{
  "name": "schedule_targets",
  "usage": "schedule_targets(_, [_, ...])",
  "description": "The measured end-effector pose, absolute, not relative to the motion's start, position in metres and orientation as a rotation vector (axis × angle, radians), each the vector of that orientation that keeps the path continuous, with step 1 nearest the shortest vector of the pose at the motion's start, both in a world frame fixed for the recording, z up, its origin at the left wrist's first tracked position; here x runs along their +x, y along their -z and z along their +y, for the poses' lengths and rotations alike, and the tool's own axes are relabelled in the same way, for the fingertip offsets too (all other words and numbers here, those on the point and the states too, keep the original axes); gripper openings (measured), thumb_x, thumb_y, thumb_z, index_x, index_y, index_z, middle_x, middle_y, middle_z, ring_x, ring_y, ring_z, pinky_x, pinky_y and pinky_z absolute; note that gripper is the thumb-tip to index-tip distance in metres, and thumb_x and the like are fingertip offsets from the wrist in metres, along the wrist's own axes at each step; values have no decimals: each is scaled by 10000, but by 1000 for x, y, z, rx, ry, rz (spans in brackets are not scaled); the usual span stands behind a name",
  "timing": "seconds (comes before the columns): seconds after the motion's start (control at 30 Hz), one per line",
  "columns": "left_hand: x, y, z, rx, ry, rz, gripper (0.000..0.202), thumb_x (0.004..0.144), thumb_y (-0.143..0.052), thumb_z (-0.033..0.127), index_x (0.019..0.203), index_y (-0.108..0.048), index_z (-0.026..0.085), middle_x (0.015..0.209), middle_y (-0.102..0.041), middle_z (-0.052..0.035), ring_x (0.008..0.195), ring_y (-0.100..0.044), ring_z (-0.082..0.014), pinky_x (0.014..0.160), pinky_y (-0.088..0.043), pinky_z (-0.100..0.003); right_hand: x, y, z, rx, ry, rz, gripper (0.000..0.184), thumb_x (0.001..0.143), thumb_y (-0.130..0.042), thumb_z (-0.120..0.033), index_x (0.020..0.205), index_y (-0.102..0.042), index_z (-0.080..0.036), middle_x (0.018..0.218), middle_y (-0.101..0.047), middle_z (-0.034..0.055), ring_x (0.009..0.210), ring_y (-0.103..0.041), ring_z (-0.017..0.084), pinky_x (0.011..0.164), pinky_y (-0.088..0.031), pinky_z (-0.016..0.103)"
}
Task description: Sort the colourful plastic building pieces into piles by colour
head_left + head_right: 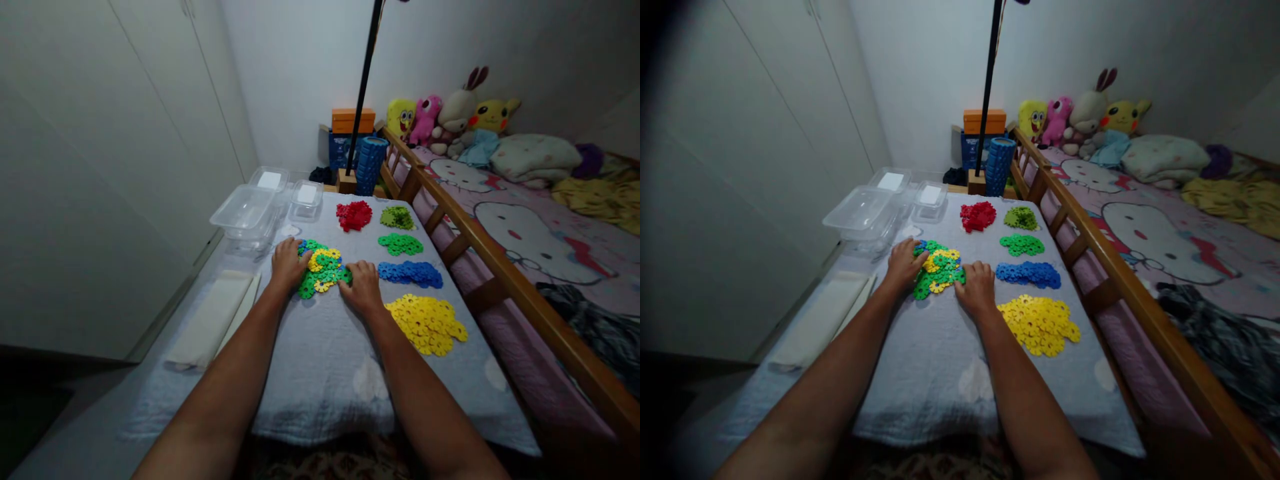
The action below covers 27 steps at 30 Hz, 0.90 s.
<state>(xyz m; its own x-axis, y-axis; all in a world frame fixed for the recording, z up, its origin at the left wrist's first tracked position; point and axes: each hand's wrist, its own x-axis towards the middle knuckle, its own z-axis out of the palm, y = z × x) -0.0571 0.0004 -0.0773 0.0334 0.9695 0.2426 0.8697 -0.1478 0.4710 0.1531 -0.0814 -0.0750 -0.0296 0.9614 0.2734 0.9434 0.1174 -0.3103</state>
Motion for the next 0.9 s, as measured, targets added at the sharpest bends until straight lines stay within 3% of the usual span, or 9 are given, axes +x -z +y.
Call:
schedule_targets(0.23, [-56,83,1,2215,-568,1861,498,1012,-460,497,1424,-567,238,1612,-463,-122,1507,-372,-301,1225,-295,-536,158,70,-82,-1854,16,-1916,313,878,-704,-356,1143,-717,-190,1102,-619,121,1082,-513,290,957,-409,396])
schedule_targets(0.4, [-58,84,1,2268,-578,1798,470,1016,-454,496,1395,-589,252,1559,-530,-126,1455,-441,-298,1215,-273,-573,178,52,-73,-1836,53,-1882,309,879,-692,-360,1141,-721,-200,1100,-640,113,1063,-532,284,937,-418,386])
schedule_targets(0.63, [-59,86,3,2193,-765,1756,365,994,-496,435,1249,-670,241,1322,-689,-112,1299,-578,-284,1153,-358,-517,250,33,-26,-1928,92,-1888,300,820,-704,-342,1086,-735,-207,1068,-677,107,1041,-577,287,966,-432,404])
schedule_targets(0.9, [-61,86,5,2131,-887,1777,356,978,-499,398,1207,-691,204,1222,-695,-117,1203,-627,-276,1085,-445,-442,327,46,22,-2238,16,-1689,317,809,-689,-214,1121,-714,-168,1163,-692,165,1125,-620,300,972,-472,418])
